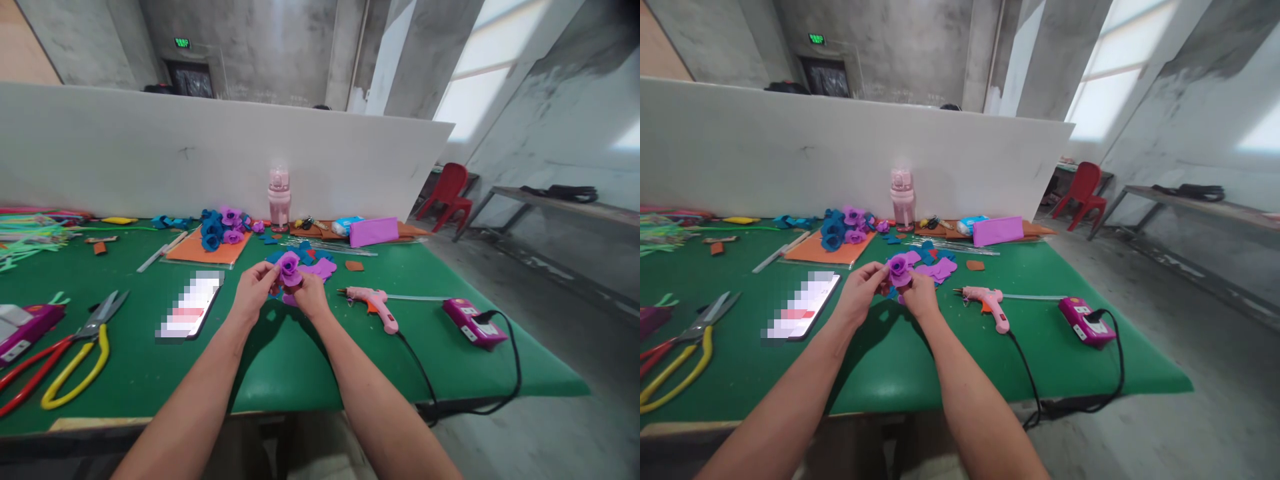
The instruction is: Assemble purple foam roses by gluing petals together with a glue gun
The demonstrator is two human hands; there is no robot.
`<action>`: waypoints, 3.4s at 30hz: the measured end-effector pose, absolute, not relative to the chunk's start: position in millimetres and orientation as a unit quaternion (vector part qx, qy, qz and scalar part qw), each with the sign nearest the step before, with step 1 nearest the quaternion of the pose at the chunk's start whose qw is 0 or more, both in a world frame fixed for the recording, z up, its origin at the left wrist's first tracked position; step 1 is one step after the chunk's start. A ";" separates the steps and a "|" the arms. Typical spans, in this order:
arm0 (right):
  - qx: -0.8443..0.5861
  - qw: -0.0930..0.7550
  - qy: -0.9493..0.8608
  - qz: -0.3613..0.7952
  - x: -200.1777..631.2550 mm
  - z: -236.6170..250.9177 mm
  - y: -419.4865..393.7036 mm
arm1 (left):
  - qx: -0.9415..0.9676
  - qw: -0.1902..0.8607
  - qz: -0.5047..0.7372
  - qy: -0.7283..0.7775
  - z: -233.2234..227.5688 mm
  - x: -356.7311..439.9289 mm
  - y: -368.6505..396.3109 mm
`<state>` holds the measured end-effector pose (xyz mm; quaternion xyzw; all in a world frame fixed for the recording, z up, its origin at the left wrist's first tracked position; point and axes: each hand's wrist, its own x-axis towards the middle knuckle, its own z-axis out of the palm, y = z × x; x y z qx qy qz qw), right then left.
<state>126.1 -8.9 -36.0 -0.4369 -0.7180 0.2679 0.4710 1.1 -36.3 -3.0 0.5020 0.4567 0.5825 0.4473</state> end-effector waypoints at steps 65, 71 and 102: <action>-0.467 0.444 -0.727 0.239 125.6 -32.2 -12.2 | 0.590 0.358 0.510 0.514 -8.4 6.3 -37.4; -0.468 0.445 -0.727 0.234 125.4 -33.1 -11.9 | 0.595 0.354 0.508 0.512 -8.6 6.2 -37.4; -0.484 0.456 -0.694 0.276 124.1 -36.1 -9.8 | 0.514 0.386 0.602 0.474 -2.5 6.9 -39.3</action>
